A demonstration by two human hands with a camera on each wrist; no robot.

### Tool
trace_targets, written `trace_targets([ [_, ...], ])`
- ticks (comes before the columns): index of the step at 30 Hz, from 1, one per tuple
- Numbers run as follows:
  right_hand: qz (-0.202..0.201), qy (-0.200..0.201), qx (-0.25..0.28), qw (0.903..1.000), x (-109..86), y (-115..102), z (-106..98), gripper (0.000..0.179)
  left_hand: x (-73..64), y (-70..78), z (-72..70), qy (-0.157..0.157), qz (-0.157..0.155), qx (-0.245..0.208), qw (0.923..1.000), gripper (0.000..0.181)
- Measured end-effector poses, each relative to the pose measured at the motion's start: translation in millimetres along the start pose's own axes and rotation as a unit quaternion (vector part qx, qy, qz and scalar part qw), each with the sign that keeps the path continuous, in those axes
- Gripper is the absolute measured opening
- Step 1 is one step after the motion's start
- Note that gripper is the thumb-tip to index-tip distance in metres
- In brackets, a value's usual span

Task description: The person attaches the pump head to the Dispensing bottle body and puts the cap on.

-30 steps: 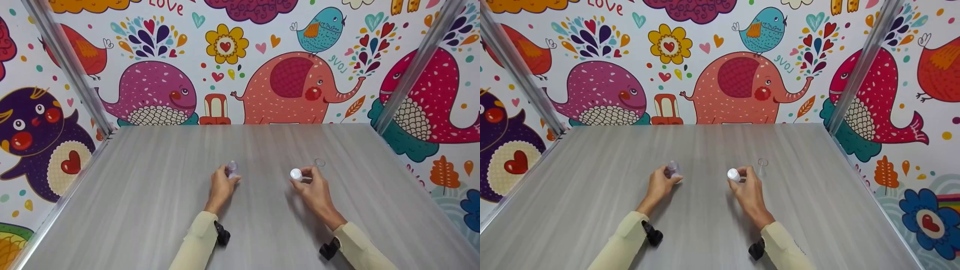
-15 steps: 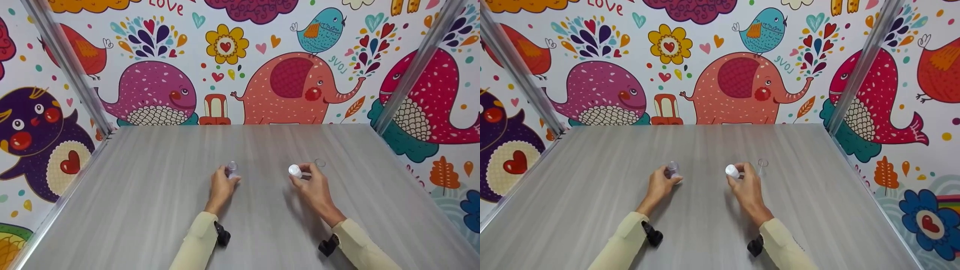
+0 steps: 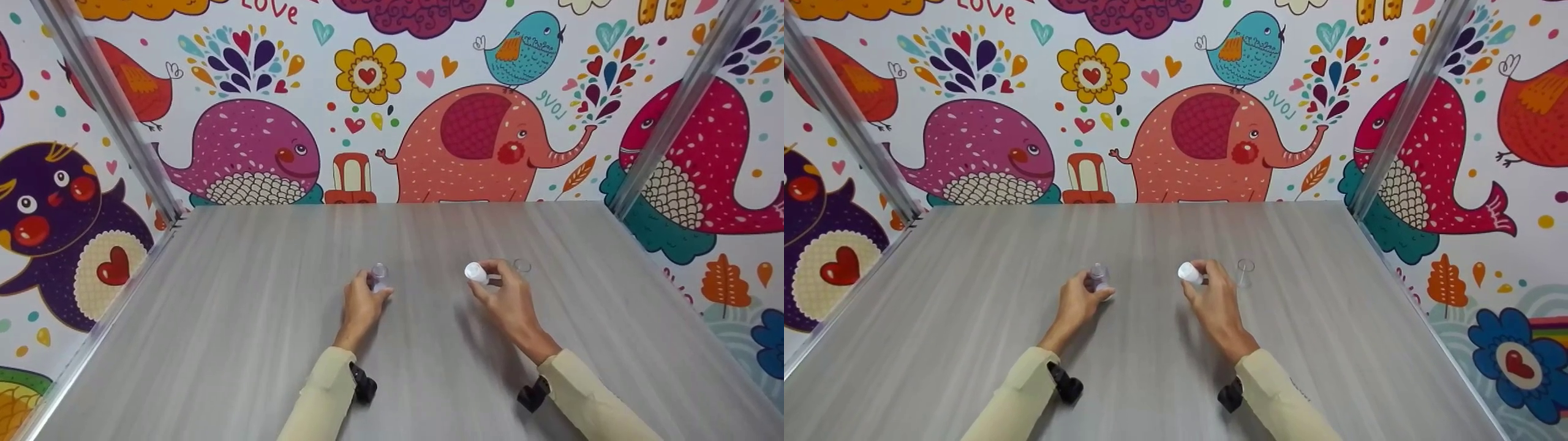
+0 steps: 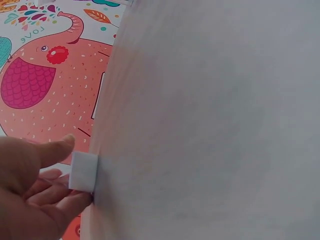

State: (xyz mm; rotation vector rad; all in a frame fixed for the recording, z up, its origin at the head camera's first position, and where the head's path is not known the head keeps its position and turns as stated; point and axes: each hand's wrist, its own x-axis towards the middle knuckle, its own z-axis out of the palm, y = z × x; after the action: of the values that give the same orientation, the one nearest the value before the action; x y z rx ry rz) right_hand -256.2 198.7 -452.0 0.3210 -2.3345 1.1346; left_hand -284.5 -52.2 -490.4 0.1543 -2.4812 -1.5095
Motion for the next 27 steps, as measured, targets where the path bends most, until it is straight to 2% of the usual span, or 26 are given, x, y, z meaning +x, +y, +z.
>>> trace_targets([
  [8,-0.036,0.01,-0.012,0.9992,6.4,-4,4,0.034,1.3,-0.2,1.1,0.009,0.02,-0.007,0.9997,0.03],
  [18,-0.026,0.002,-0.012,0.9996,11.4,-10,7,0.035,1.4,-0.1,1.7,0.018,0.015,0.005,0.9997,0.031],
  [22,-0.027,-0.002,-0.008,0.9996,12.9,-12,10,0.035,0.0,0.7,1.9,0.017,0.003,0.003,0.9999,0.031],
  [27,-0.031,-0.008,-0.005,0.9995,15.3,-16,13,0.034,0.0,0.8,1.2,0.016,0.004,-0.001,0.9999,0.031],
])
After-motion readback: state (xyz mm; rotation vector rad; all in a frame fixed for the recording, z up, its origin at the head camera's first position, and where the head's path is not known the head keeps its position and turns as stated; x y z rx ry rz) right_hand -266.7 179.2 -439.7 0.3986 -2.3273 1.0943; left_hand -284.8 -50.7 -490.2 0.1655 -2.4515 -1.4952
